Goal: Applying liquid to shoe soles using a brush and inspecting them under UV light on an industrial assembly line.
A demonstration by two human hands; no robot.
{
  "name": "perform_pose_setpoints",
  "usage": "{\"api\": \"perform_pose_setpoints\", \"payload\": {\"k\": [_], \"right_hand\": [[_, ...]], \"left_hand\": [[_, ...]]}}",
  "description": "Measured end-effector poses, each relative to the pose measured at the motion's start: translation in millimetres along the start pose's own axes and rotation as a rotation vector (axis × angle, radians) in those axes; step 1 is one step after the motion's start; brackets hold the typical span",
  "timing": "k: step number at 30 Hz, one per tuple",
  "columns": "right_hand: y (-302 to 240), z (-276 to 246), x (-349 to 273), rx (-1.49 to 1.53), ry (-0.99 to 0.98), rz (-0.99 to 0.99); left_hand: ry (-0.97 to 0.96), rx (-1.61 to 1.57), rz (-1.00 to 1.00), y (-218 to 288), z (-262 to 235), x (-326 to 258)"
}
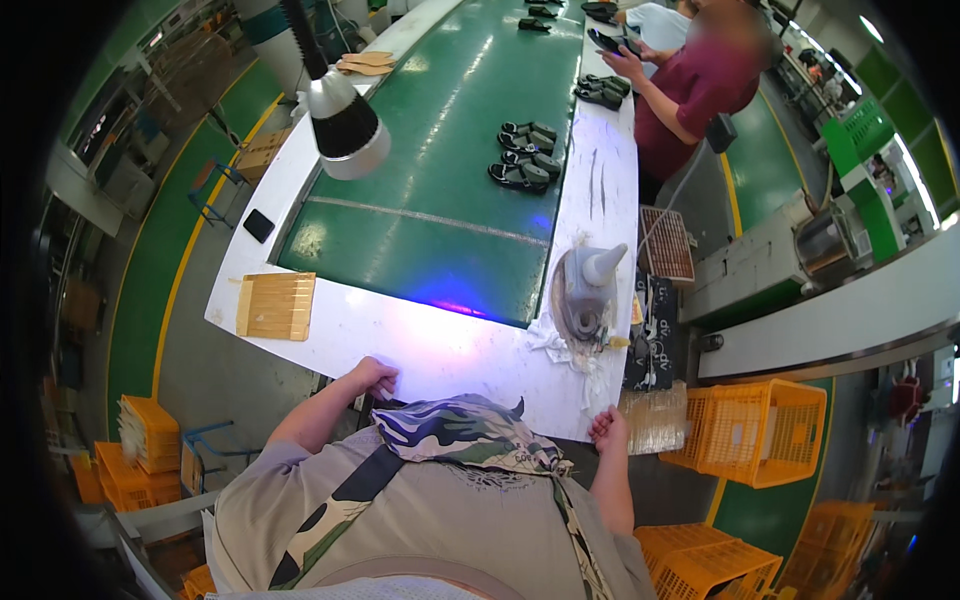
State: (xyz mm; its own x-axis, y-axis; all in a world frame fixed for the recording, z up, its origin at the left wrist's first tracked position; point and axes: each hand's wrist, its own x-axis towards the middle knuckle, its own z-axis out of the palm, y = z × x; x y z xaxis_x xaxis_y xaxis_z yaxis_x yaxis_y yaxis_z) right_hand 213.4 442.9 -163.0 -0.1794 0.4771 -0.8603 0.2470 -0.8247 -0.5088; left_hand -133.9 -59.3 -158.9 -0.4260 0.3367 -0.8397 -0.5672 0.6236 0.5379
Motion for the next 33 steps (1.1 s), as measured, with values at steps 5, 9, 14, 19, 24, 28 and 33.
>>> {"api": "perform_pose_setpoints", "payload": {"k": [5, 9, 14, 19, 24, 28, 33], "right_hand": [[1, -2, 6, 0.000, -0.008, 0.009], [0, -3, 6, 0.011, -0.019, 0.027], [2, -5, 4, 0.011, -0.002, 0.034], [-4, 2, 1, 0.020, -0.006, 0.022], [5, -14, 25, 0.060, -0.067, -0.026], [7, -18, 24, 0.002, -0.011, 0.003], [4, -14, 21, -0.081, -0.135, -0.073]], "left_hand": [[-0.015, -0.022, -0.034, 5, -2, -2], [0.000, -0.008, -0.043, 7, 0, -3], [-0.003, -0.021, -0.043, 10, 3, -4], [-0.012, 0.005, -0.041, 8, 1, -1], [-0.018, 0.022, 0.005, 11, 0, 2], [-0.022, -0.003, -0.012, 9, 0, 6], [0.069, -0.084, -0.010, -12, -3, 4]]}}
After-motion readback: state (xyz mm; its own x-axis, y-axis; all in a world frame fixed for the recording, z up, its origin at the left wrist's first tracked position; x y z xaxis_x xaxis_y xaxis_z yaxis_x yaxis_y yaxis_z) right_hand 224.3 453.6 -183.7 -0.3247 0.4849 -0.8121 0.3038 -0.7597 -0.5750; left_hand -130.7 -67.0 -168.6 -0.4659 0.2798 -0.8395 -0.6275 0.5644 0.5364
